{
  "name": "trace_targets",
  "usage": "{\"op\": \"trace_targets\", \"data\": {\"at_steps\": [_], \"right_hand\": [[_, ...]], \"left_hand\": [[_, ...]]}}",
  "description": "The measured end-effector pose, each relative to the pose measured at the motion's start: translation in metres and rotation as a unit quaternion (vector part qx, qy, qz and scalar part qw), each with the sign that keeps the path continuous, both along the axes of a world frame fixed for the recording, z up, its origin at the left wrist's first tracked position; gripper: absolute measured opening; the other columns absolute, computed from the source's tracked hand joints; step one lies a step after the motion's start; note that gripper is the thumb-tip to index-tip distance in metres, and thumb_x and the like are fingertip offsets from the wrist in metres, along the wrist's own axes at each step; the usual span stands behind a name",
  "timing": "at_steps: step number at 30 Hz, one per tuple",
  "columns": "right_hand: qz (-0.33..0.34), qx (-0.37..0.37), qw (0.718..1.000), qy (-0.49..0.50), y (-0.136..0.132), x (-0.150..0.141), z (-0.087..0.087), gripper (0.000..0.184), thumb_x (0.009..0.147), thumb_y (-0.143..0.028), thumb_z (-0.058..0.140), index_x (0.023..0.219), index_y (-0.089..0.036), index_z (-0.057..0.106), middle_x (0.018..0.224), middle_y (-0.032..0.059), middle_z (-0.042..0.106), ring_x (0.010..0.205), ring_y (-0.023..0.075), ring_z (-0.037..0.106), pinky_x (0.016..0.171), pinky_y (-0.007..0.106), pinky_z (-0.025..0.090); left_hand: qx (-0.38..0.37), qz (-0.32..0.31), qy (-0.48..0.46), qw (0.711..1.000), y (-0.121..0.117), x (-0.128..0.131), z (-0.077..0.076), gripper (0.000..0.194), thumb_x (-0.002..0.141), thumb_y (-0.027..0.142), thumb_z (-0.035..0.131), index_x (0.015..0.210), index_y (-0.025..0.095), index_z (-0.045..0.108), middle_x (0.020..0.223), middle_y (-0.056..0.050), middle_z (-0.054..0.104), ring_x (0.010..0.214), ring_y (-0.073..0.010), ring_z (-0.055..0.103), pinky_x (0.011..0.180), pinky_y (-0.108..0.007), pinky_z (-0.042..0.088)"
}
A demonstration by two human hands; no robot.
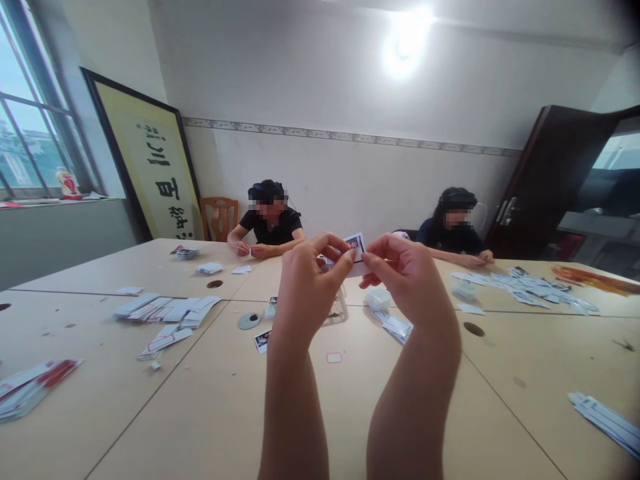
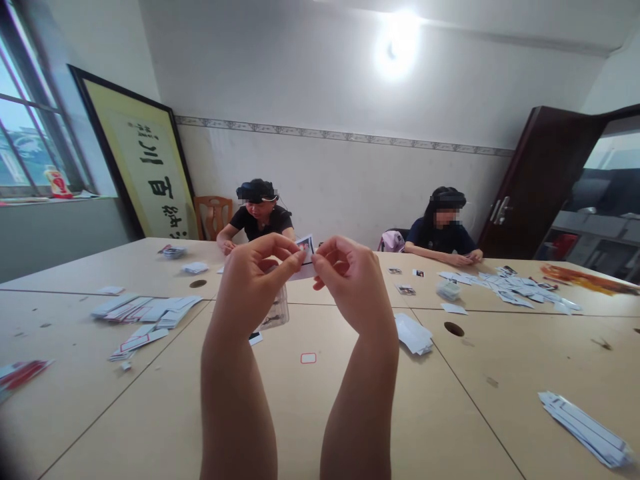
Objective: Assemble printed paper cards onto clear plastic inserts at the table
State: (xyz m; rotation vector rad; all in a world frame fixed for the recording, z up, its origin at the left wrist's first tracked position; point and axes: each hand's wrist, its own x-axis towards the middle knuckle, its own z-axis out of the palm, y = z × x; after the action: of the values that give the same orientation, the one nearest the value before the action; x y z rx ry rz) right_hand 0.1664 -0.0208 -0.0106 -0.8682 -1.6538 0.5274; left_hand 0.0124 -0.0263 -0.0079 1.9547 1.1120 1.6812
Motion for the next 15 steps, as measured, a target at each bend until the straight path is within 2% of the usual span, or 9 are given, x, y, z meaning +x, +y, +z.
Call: {"op": "trace_targets", "data": {"at_steps": [6,11,15], "right_hand": [[-0.012,0.009,1.0,0.017,-0.0015,-0.0003,0.0011,0.015,0.083,-0.029,0.064,0.075,-0.018,0.059,0.064,-0.0021,0.063,0.055,0.0139,0.067,0.051,0.023,0.05],[-0.016,0.005,1.0,0.018,-0.0001,0.0004,0.0007,0.013,0.084,-0.028,0.063,0.075,-0.019,0.059,0.061,-0.0026,0.064,0.054,0.0136,0.068,0.051,0.022,0.05],[-0.022,0.005,1.0,0.021,0.0002,0.0007,0.0005,0.013,0.084,-0.027,0.062,0.075,-0.018,0.059,0.06,-0.0026,0.065,0.054,0.0138,0.068,0.051,0.022,0.05]], "left_hand": [[0.033,0.033,-0.012,0.999,-0.0033,0.0009,0.0021,0.014,0.082,0.031,0.068,0.075,0.019,0.066,0.057,0.003,0.062,0.05,-0.0077,0.052,0.057,-0.023,0.043],[0.045,0.073,-0.04,0.996,-0.0069,0.0003,0.0029,0.011,0.078,0.027,0.07,0.071,0.019,0.066,0.059,0.002,0.062,0.048,-0.0078,0.051,0.043,-0.02,0.035],[0.054,0.091,-0.067,0.992,-0.0075,-0.0008,0.0027,0.01,0.074,0.024,0.073,0.068,0.019,0.067,0.056,0.003,0.061,0.046,-0.007,0.048,0.04,-0.019,0.035]]}}
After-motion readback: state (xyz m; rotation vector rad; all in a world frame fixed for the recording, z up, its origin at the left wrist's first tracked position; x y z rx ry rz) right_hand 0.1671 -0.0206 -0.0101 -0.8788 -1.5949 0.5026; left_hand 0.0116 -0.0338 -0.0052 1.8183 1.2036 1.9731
